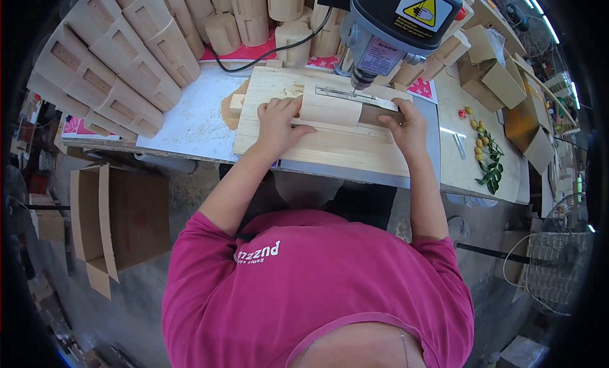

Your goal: Using a drill press to make holes in cylindrical wood components as part of furniture or toy manufacturing.

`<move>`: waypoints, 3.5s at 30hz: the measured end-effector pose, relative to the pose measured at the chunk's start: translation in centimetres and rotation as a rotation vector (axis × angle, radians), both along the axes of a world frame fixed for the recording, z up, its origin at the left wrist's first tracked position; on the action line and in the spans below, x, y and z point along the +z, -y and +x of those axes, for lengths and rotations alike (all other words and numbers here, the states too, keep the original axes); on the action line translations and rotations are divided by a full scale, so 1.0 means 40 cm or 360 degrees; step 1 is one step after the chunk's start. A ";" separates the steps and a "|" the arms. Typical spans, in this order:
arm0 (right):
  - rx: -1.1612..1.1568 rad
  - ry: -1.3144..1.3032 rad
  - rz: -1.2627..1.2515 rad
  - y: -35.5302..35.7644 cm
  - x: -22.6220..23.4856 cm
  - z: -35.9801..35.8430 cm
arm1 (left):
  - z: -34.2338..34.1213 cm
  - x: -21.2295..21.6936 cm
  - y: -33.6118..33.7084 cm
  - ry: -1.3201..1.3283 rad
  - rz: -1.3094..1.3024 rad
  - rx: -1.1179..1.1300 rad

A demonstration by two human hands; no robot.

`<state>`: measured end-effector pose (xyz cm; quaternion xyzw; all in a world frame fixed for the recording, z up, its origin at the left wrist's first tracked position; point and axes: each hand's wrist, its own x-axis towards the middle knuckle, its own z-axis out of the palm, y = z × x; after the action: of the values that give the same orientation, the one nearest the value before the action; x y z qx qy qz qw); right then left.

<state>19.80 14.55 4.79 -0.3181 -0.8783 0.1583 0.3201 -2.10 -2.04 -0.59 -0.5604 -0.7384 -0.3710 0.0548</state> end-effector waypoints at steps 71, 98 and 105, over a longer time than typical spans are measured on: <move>-0.0085 -0.0470 0.0622 0.044 0.415 -0.059 | 0.069 0.007 -0.036 -0.0011 -0.0037 -0.0006; -0.0075 -0.0730 0.0763 -0.033 0.398 -0.098 | 0.065 0.002 -0.039 0.0015 -0.0089 -0.0023; -0.0076 -0.0670 0.0255 -0.192 0.405 -0.126 | 0.078 0.007 -0.062 0.0008 -0.0107 -0.0042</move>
<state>14.78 22.24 20.97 -0.2723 -0.7941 0.1432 0.5242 1.01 0.42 -0.32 -0.5707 -0.7431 -0.3481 0.0292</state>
